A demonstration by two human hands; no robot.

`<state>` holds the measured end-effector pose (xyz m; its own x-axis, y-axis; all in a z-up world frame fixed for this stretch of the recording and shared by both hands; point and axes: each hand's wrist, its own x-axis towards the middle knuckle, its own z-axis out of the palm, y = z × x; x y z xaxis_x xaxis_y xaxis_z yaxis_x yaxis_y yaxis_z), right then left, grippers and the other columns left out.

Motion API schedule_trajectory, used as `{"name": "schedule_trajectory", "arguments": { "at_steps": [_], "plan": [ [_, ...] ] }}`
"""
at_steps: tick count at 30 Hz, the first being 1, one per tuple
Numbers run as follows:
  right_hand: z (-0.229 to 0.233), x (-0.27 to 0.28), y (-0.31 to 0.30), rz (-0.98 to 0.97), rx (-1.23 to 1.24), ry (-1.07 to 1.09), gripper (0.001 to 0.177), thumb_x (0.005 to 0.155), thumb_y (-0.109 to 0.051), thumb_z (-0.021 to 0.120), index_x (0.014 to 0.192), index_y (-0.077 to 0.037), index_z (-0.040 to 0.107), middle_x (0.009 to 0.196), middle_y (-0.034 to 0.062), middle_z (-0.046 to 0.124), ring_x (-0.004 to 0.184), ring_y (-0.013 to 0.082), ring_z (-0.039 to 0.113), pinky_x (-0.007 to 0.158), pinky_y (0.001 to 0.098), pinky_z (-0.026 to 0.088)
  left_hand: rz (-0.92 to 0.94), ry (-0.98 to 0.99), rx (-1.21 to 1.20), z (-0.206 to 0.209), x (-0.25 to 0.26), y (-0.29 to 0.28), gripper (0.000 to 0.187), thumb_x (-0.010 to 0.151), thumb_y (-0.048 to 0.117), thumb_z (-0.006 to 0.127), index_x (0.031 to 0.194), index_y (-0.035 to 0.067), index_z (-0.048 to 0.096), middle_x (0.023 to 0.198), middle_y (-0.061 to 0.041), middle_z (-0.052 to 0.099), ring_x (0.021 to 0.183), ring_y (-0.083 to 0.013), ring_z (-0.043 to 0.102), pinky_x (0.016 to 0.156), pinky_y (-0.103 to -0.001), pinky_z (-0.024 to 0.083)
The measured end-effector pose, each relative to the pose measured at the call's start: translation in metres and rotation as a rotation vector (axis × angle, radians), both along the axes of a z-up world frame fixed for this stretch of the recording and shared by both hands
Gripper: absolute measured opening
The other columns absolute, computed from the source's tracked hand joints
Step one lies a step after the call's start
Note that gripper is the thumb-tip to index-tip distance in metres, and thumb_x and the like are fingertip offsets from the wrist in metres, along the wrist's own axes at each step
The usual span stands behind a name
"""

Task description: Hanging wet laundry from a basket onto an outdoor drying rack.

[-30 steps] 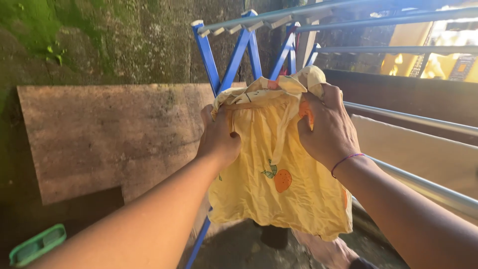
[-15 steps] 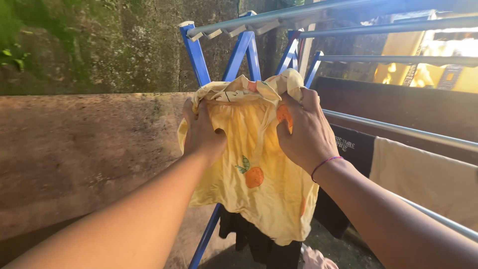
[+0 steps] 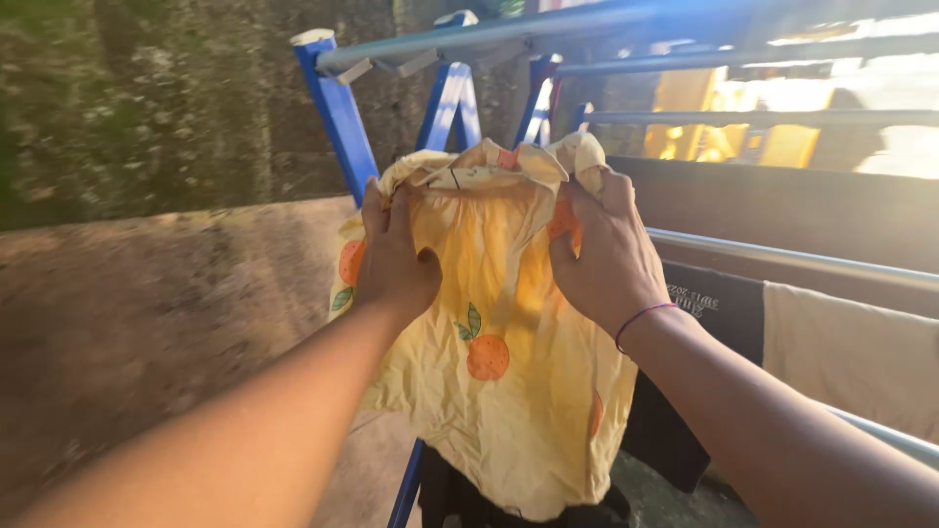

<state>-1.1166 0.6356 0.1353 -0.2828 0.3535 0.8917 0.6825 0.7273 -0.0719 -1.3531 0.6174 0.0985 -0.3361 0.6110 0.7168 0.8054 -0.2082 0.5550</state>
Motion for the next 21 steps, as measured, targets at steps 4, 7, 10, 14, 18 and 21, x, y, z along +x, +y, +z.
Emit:
{"name": "schedule_trajectory", "arguments": {
  "at_steps": [4, 7, 10, 14, 18, 21],
  "plan": [
    [0.001, -0.010, 0.016, -0.010, 0.004, 0.011, 0.054, 0.081, -0.008, 0.064, 0.135, -0.005, 0.059, 0.131, 0.0187, 0.050, 0.115, 0.0367, 0.061, 0.094, 0.0432, 0.051, -0.106, 0.082, 0.028, -0.009, -0.023, 0.046, 0.089, 0.081, 0.004, 0.065, 0.159, 0.006, 0.021, 0.167, -0.018, -0.004, 0.151, -0.0357, 0.027, 0.113, -0.040, 0.040],
    [-0.003, -0.012, 0.030, -0.116, -0.013, -0.026, 0.048, 0.083, -0.009, 0.066, 0.131, -0.008, 0.062, 0.132, 0.0213, 0.049, 0.119, 0.0411, 0.057, 0.099, 0.0450, 0.050, -0.152, 0.108, 0.050, -0.012, -0.027, 0.062, 0.088, 0.082, 0.004, 0.066, 0.158, 0.005, 0.023, 0.168, -0.018, -0.003, 0.153, -0.0380, 0.023, 0.114, -0.041, 0.040],
    [-0.006, -0.013, 0.044, -0.101, 0.112, -0.079, 0.060, 0.082, -0.010, 0.067, 0.140, -0.004, 0.055, 0.138, 0.0264, 0.045, 0.124, 0.0459, 0.051, 0.098, 0.0478, 0.048, -0.209, 0.065, -0.089, -0.005, -0.027, 0.071, 0.087, 0.084, 0.005, 0.063, 0.160, 0.012, 0.022, 0.170, -0.014, -0.005, 0.153, -0.0328, 0.026, 0.112, -0.040, 0.041],
    [-0.011, -0.019, 0.046, -0.227, -0.224, -0.088, 0.055, 0.083, -0.017, 0.064, 0.136, -0.014, 0.051, 0.144, 0.0247, 0.042, 0.129, 0.0433, 0.049, 0.100, 0.0478, 0.047, -0.239, 0.076, -0.204, -0.009, -0.028, 0.082, 0.088, 0.085, 0.011, 0.061, 0.162, 0.014, 0.017, 0.171, -0.011, -0.008, 0.149, -0.0298, 0.034, 0.113, -0.039, 0.041],
    [-0.012, -0.026, 0.050, -0.354, -0.327, -0.174, 0.057, 0.086, -0.031, 0.068, 0.138, -0.019, 0.048, 0.149, 0.0238, 0.037, 0.134, 0.0465, 0.043, 0.107, 0.0499, 0.041, -0.231, 0.055, -0.372, -0.013, -0.033, 0.101, 0.087, 0.090, 0.020, 0.058, 0.161, 0.009, 0.009, 0.172, -0.008, -0.015, 0.147, -0.0291, 0.039, 0.113, -0.040, 0.041],
    [-0.020, -0.025, 0.059, -0.346, -0.445, -0.201, 0.055, 0.090, -0.037, 0.065, 0.142, -0.024, 0.048, 0.148, 0.0231, 0.038, 0.138, 0.0456, 0.040, 0.113, 0.0498, 0.037, -0.228, 0.084, -0.404, -0.032, -0.035, 0.129, 0.083, 0.091, 0.024, 0.054, 0.161, 0.008, 0.013, 0.171, -0.011, -0.016, 0.148, -0.0323, 0.034, 0.116, -0.042, 0.035]
  ]
}}
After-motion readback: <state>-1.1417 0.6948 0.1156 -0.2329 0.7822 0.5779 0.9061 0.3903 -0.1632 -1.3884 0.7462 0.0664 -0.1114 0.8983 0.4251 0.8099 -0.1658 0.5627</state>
